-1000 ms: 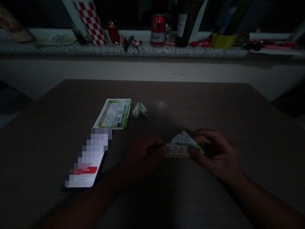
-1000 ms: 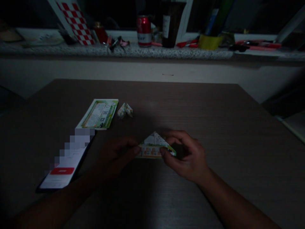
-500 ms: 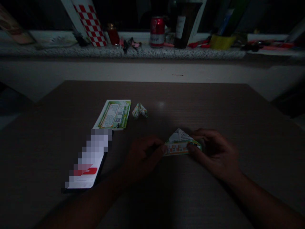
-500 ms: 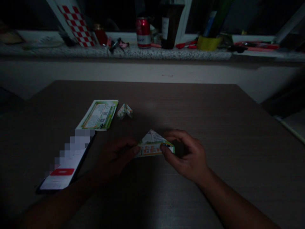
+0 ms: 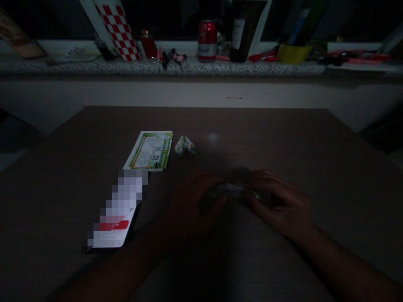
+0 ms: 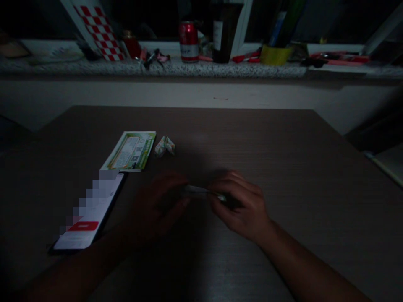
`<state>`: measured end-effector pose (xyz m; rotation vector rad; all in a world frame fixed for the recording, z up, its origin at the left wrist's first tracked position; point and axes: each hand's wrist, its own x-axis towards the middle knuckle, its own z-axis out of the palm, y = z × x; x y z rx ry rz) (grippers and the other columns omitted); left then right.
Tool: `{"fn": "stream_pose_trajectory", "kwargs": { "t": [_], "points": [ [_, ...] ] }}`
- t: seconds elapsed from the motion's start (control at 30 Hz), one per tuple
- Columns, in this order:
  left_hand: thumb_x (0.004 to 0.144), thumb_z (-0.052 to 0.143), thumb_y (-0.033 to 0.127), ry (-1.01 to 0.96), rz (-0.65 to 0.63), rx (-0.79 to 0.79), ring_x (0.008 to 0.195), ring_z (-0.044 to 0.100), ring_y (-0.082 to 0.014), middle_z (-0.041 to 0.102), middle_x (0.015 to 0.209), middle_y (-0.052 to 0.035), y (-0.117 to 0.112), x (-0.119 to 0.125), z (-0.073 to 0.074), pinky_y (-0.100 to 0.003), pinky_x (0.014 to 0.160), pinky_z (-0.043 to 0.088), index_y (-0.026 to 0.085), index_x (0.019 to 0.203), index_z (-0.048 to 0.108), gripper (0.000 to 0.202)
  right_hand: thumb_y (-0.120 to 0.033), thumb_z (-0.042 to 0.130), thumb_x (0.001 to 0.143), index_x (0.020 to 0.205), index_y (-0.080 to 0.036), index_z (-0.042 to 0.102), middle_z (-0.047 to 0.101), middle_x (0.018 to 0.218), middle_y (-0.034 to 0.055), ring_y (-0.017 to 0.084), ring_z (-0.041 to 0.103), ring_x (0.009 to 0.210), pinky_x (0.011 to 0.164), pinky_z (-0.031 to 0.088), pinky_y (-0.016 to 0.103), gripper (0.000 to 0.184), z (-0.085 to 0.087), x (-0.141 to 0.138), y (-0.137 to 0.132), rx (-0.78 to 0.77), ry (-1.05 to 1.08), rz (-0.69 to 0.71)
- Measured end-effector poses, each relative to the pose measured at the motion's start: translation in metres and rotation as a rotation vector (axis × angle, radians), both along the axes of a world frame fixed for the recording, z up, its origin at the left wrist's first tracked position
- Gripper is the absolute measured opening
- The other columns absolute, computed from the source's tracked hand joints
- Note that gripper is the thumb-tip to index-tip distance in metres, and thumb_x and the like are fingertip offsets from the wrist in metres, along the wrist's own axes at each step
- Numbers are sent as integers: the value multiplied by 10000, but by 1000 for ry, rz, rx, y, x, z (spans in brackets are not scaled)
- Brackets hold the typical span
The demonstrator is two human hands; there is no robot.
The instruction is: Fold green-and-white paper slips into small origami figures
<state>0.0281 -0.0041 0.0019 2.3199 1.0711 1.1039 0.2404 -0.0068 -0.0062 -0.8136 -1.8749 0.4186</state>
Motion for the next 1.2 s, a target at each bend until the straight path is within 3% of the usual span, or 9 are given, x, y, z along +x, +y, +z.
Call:
{"fn": "stream_pose_trajectory", "kwargs": {
  "t": [0.13,0.27,0.57,0.7,0.83,0.9,1.2],
  "points": [
    [885,556,209,-28,-58,-51,818,622,-169,669,874,-33,-1,-1,3,-310,754,504,193,923,601,62,-62,661,759,962,-188,655,683,780,57,209,650,730,645,528,370,239,1,-2,-2,35,-55,34],
    [887,565,194,-117,-26,-65,780,619,-147,666,863,-25,1,-4,2,-277,707,497,191,884,616,52,-61,704,730,1051,-183,637,699,928,92,235,663,856,748,539,404,350,-1,2,-2,28,-46,-26],
    [881,569,195,-127,-13,-65,770,623,-151,666,849,-20,1,-6,3,-283,686,502,206,890,621,54,-75,636,780,889,-197,675,695,743,51,209,659,692,634,538,390,168,8,1,0,53,-39,28],
    [857,566,159,-80,6,41,800,625,-164,661,860,-34,1,-6,6,-298,712,505,192,898,604,66,-72,656,762,894,-199,683,701,743,49,206,658,677,637,538,398,184,7,1,1,98,-62,43],
    [775,633,149,36,115,306,948,609,-227,657,1016,-69,-5,-4,15,-393,830,479,196,937,590,174,-78,680,758,916,-200,671,711,769,46,202,659,688,671,535,408,200,8,3,-1,158,-153,46],
    [756,653,150,91,51,419,971,607,-236,666,1024,-62,-10,-1,18,-426,879,452,202,894,596,157,-74,679,763,915,-187,664,713,775,51,197,657,686,680,529,409,189,10,3,-3,188,-214,53],
    [786,623,158,190,-59,398,980,615,-215,697,1019,-61,-8,5,17,-414,926,430,193,820,627,48,-72,667,787,903,-189,629,720,791,39,182,656,692,691,500,380,169,11,-4,-10,247,-351,61]
  ]
}}
